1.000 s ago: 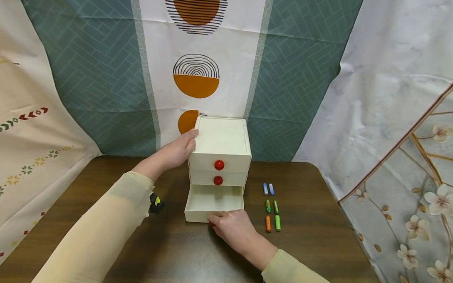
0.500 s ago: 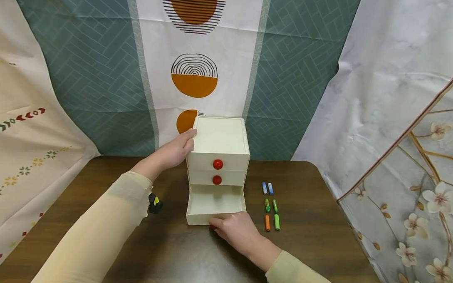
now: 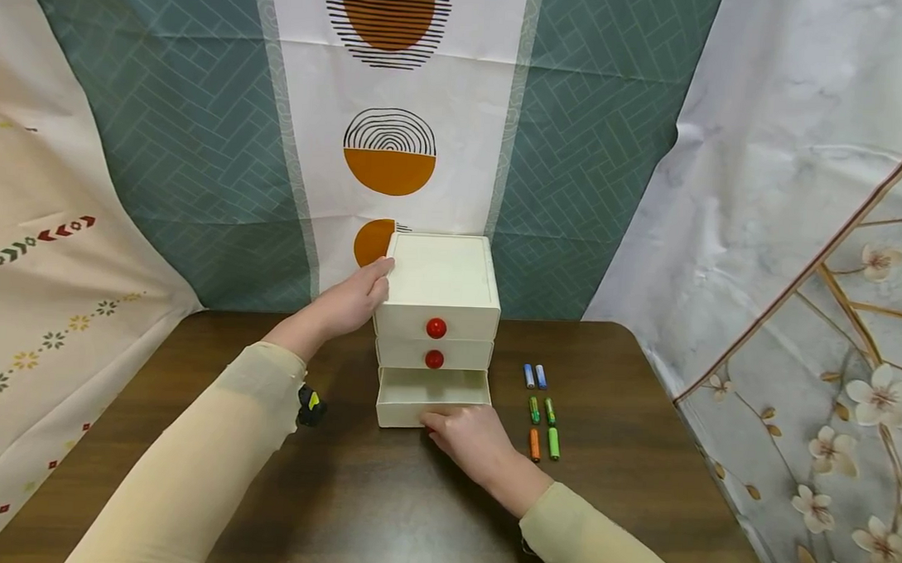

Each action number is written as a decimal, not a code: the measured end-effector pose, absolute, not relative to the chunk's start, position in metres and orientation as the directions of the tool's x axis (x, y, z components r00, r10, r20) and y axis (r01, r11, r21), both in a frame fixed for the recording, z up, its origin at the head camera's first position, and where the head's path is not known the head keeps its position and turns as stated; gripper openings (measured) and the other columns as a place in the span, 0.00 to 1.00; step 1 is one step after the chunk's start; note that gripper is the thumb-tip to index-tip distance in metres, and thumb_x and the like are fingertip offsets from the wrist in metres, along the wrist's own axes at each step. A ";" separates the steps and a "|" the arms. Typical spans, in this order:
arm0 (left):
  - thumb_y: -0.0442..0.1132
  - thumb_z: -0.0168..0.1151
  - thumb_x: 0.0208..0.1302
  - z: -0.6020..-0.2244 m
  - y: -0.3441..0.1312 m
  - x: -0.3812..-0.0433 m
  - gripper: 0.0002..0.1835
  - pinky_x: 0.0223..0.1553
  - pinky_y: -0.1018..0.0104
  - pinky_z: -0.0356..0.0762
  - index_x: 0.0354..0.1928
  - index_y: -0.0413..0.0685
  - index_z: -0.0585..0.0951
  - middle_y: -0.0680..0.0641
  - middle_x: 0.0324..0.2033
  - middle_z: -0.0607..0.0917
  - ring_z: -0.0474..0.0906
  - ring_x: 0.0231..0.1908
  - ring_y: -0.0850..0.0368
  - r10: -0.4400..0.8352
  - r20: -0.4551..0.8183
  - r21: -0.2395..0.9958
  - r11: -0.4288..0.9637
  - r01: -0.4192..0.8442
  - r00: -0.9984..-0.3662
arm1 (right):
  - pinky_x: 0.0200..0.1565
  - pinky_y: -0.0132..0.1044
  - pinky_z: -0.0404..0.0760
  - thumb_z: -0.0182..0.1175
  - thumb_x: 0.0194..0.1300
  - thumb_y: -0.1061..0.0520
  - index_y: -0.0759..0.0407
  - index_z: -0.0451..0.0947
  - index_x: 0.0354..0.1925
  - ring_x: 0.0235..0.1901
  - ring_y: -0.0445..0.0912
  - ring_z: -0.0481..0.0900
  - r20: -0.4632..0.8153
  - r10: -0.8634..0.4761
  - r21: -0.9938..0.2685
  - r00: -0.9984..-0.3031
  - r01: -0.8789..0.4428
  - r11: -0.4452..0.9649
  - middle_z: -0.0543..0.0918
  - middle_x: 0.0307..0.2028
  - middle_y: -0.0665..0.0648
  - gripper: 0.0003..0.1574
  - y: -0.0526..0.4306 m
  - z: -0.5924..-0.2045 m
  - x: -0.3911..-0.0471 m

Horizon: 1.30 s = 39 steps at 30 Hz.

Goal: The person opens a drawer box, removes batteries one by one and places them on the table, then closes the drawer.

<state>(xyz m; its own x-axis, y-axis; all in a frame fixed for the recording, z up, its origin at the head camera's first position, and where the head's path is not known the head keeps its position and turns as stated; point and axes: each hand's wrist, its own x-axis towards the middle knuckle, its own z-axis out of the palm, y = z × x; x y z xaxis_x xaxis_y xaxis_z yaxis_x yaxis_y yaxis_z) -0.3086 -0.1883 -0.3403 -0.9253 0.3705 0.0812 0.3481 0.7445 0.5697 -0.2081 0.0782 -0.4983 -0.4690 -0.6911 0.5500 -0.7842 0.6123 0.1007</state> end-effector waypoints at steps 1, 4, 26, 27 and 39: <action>0.47 0.30 0.89 -0.341 -0.188 -0.309 0.35 0.86 0.46 0.42 0.89 0.38 0.49 0.37 0.89 0.47 0.43 0.87 0.41 0.369 0.081 0.570 0.745 0.347 -0.926 | 0.42 0.38 0.90 0.81 0.63 0.59 0.45 0.91 0.46 0.42 0.37 0.91 0.547 -0.689 0.099 -0.476 -0.780 0.618 0.92 0.43 0.41 0.15 0.077 -0.497 -0.211; 0.46 0.30 0.89 -0.340 -0.188 -0.309 0.35 0.86 0.46 0.42 0.89 0.39 0.49 0.37 0.89 0.48 0.43 0.87 0.42 0.368 0.084 0.571 0.744 0.347 -0.926 | 0.39 0.39 0.90 0.81 0.64 0.60 0.46 0.90 0.45 0.38 0.39 0.90 0.539 -0.684 0.094 -0.491 -0.772 0.628 0.92 0.41 0.41 0.14 0.075 -0.496 -0.220; 0.46 0.29 0.89 -0.339 -0.189 -0.309 0.35 0.86 0.47 0.41 0.89 0.39 0.49 0.37 0.88 0.48 0.43 0.87 0.42 0.373 0.079 0.567 0.746 0.349 -0.924 | 0.26 0.43 0.84 0.80 0.66 0.58 0.43 0.90 0.44 0.27 0.44 0.88 0.566 -0.624 0.103 -0.539 -0.705 0.702 0.89 0.27 0.44 0.12 0.064 -0.496 -0.258; 0.46 0.29 0.89 -0.339 -0.189 -0.309 0.35 0.86 0.47 0.41 0.89 0.39 0.49 0.37 0.88 0.48 0.43 0.87 0.42 0.373 0.080 0.566 0.746 0.350 -0.924 | 0.26 0.43 0.84 0.80 0.66 0.58 0.42 0.90 0.43 0.27 0.44 0.88 0.567 -0.623 0.104 -0.538 -0.704 0.703 0.89 0.27 0.44 0.12 0.064 -0.497 -0.259; 0.44 0.29 0.88 -0.335 -0.187 -0.308 0.34 0.86 0.47 0.42 0.88 0.36 0.51 0.35 0.88 0.49 0.45 0.87 0.41 0.368 0.083 0.547 0.760 0.351 -0.926 | 0.25 0.45 0.83 0.79 0.66 0.59 0.43 0.88 0.39 0.26 0.45 0.87 0.587 -0.602 0.104 -0.542 -0.686 0.720 0.87 0.25 0.45 0.12 0.060 -0.503 -0.262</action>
